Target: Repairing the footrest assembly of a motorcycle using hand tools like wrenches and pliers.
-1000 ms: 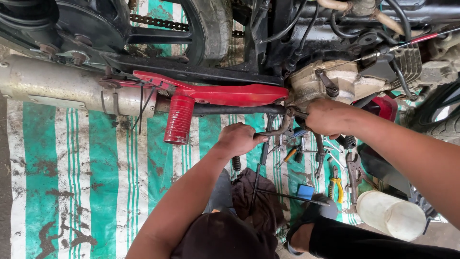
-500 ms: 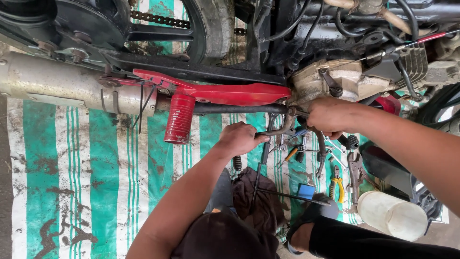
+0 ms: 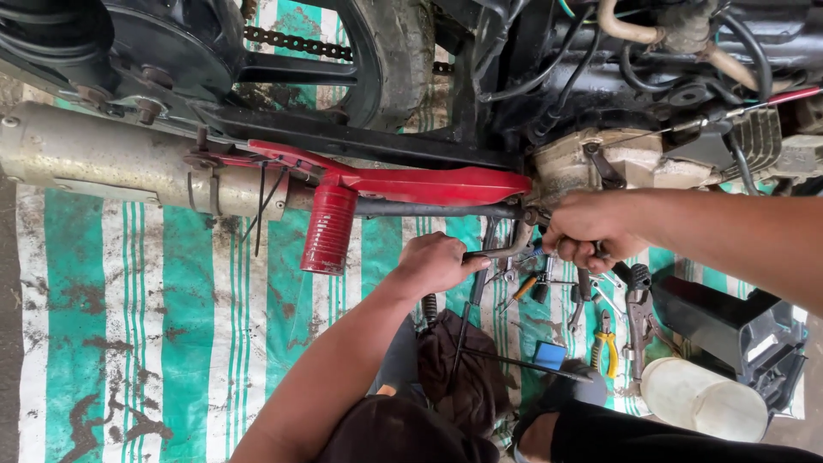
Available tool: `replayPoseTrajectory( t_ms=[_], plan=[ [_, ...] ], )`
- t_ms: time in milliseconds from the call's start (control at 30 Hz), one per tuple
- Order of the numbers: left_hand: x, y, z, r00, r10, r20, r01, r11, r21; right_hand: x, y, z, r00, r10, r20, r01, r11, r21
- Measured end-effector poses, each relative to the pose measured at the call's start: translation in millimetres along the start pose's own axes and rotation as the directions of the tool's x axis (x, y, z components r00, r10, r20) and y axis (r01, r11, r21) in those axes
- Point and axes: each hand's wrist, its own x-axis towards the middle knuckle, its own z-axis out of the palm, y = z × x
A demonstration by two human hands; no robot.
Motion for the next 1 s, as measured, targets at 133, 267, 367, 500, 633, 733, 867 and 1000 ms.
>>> replayPoseTrajectory(
  t_ms=[133, 267, 367, 500, 633, 733, 867, 1000],
  plan=[
    [2.0, 3.2, -5.7, 1.000, -0.027, 0.003, 0.027, 0.999, 0.026, -10.2, 3.9, 4.6, 1.000, -0.019, 0.021, 0.018, 0.998, 0.067],
    [-2.0, 9.2, -10.5, 0.999, -0.042, 0.024, 0.042, 0.999, 0.022, -14.8, 8.1, 12.1, 0.996, -0.083, -0.013, 0.084, 0.991, 0.108],
    [-0.4, 8.7, -11.5, 0.997, -0.051, 0.054, 0.050, 0.998, 0.030, -10.2, 13.5, 13.1, 0.994, -0.099, -0.053, 0.105, 0.987, 0.121],
    [-4.1, 11.7, -22.0, 0.991, -0.079, 0.109, 0.072, 0.995, 0.071, 9.2, 27.9, 14.7, 0.987, -0.130, -0.095, 0.143, 0.980, 0.138],
    [3.2, 13.6, -22.0, 0.980, -0.114, 0.164, 0.097, 0.990, 0.107, 35.7, 50.7, 26.7, 0.977, -0.163, -0.134, 0.183, 0.972, 0.149],
    [-0.3, 15.8, -24.0, 0.981, -0.106, 0.160, 0.094, 0.992, 0.082, 79.5, 74.9, 45.7, 0.923, -0.213, -0.321, 0.186, 0.976, -0.112],
    [2.8, 13.6, -18.3, 0.989, -0.084, 0.119, 0.078, 0.995, 0.056, 68.0, 71.7, 96.8, 0.841, -0.266, -0.472, 0.271, 0.961, -0.058],
    [2.8, 16.7, -20.3, 0.990, -0.115, 0.087, 0.110, 0.992, 0.068, 83.7, 72.4, 135.0, 0.681, -0.387, -0.622, 0.447, 0.892, -0.065]
  ],
)
